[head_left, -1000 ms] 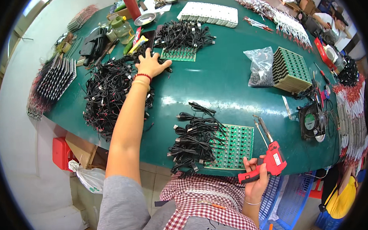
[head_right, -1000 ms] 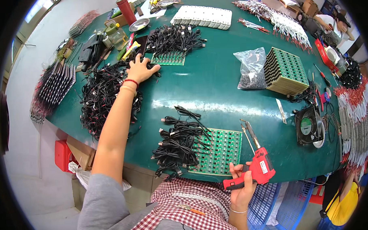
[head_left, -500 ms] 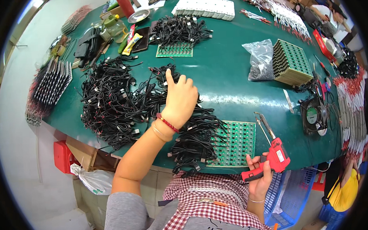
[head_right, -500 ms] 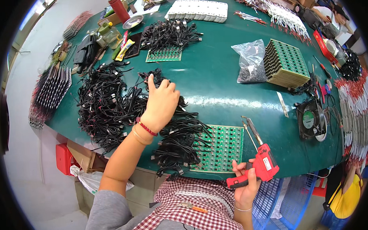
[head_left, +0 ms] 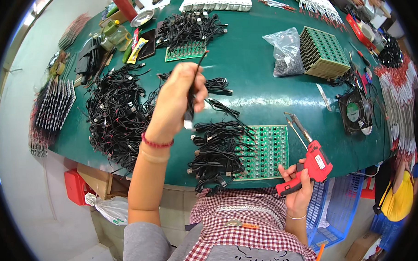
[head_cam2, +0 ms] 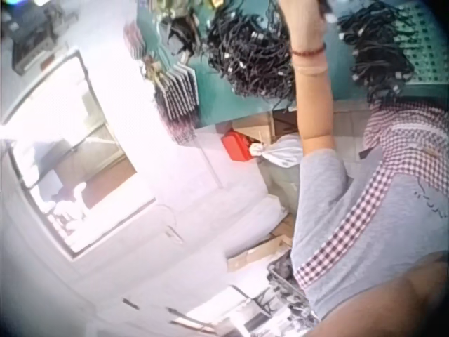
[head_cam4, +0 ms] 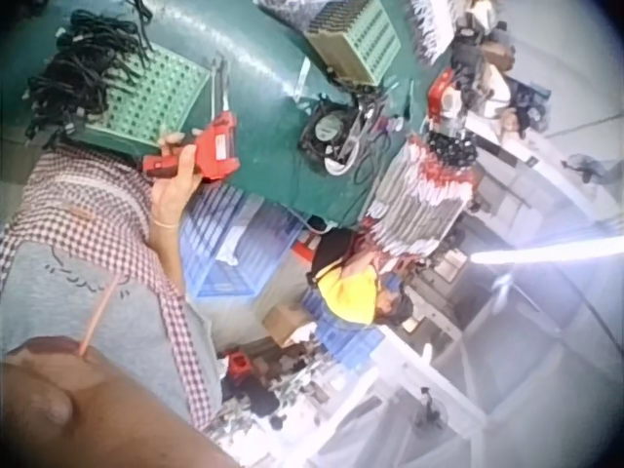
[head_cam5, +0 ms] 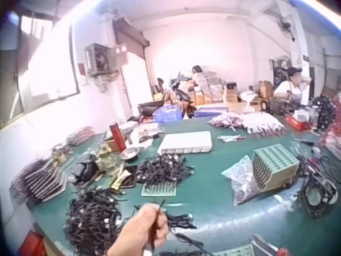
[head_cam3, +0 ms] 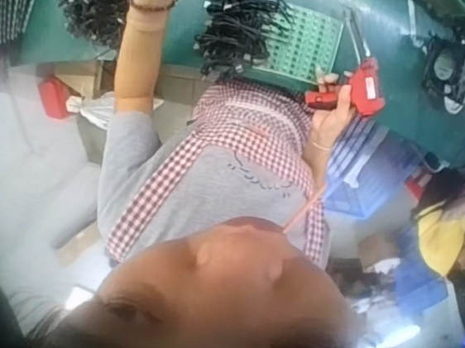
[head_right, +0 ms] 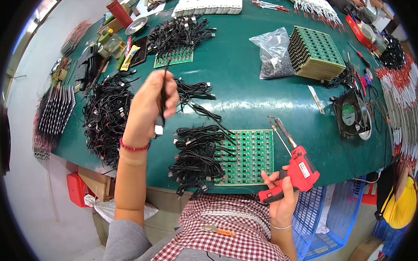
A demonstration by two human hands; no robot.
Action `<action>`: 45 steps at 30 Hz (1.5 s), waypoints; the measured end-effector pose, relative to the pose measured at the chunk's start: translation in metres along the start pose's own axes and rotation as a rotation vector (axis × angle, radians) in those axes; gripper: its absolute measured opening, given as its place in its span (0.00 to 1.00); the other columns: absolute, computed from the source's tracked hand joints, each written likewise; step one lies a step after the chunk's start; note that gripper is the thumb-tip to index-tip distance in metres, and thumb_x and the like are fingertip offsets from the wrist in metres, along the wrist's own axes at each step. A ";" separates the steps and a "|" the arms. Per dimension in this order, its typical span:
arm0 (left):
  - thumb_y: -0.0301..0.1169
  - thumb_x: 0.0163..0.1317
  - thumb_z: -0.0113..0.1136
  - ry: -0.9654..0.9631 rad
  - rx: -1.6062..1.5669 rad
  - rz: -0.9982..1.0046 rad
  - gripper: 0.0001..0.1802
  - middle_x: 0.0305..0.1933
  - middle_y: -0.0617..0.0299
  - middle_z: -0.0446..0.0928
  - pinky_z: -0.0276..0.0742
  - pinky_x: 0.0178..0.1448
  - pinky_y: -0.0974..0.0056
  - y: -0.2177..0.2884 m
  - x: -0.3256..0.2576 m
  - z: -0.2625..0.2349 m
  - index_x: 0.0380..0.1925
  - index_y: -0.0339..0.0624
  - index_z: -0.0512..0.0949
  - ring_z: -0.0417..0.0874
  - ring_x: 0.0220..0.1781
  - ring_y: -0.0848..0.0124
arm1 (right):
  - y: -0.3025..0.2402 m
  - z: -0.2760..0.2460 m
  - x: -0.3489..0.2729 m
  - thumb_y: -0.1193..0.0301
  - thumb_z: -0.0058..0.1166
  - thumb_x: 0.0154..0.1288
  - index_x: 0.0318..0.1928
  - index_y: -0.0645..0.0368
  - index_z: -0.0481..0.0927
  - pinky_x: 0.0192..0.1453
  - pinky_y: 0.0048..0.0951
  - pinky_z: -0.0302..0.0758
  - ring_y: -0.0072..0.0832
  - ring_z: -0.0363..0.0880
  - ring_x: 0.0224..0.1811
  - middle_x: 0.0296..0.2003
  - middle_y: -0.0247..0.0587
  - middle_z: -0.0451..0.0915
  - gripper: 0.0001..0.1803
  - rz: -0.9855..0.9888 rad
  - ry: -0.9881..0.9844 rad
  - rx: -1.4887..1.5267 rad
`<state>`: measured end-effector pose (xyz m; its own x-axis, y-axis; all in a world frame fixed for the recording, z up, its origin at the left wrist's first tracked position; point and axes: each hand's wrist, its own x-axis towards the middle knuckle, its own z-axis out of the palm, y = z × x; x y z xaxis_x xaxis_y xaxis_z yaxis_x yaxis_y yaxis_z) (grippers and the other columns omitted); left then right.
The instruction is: The person solders electronic components and wire harnesses onto a printed circuit board using a soldering iron.
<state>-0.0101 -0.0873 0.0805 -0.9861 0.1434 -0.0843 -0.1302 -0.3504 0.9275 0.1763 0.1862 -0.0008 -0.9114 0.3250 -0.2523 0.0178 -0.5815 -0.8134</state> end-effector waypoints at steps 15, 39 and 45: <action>0.25 0.65 0.49 -0.369 0.593 -0.248 0.13 0.14 0.62 0.76 0.72 0.20 0.72 -0.077 -0.128 0.089 0.19 0.37 0.68 0.78 0.15 0.77 | -0.027 0.040 -0.018 0.81 0.56 0.59 0.55 0.65 0.68 0.48 0.30 0.76 0.27 0.78 0.42 0.42 0.42 0.76 0.23 -0.136 -0.190 -0.587; 0.23 0.63 0.55 -0.211 0.074 -0.427 0.08 0.18 0.73 0.70 0.57 0.21 0.76 -0.101 -0.136 0.095 0.27 0.38 0.67 0.65 0.21 0.89 | -0.021 0.032 -0.010 0.80 0.59 0.55 0.57 0.62 0.63 0.41 0.31 0.75 0.29 0.79 0.34 0.31 0.41 0.78 0.29 0.267 -0.154 0.005; 0.22 0.61 0.55 -0.244 0.457 -0.309 0.07 0.15 0.73 0.69 0.57 0.20 0.77 -0.101 -0.133 0.086 0.26 0.37 0.68 0.64 0.18 0.89 | -0.023 0.033 -0.017 0.79 0.57 0.62 0.40 0.63 0.78 0.44 0.24 0.74 0.20 0.77 0.40 0.37 0.35 0.79 0.06 0.124 -0.128 -0.363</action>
<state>0.1427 0.0090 0.0294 -0.8506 0.4020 -0.3389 -0.2957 0.1672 0.9405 0.1778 0.1692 0.0399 -0.9368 0.1599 -0.3113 0.2539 -0.3019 -0.9189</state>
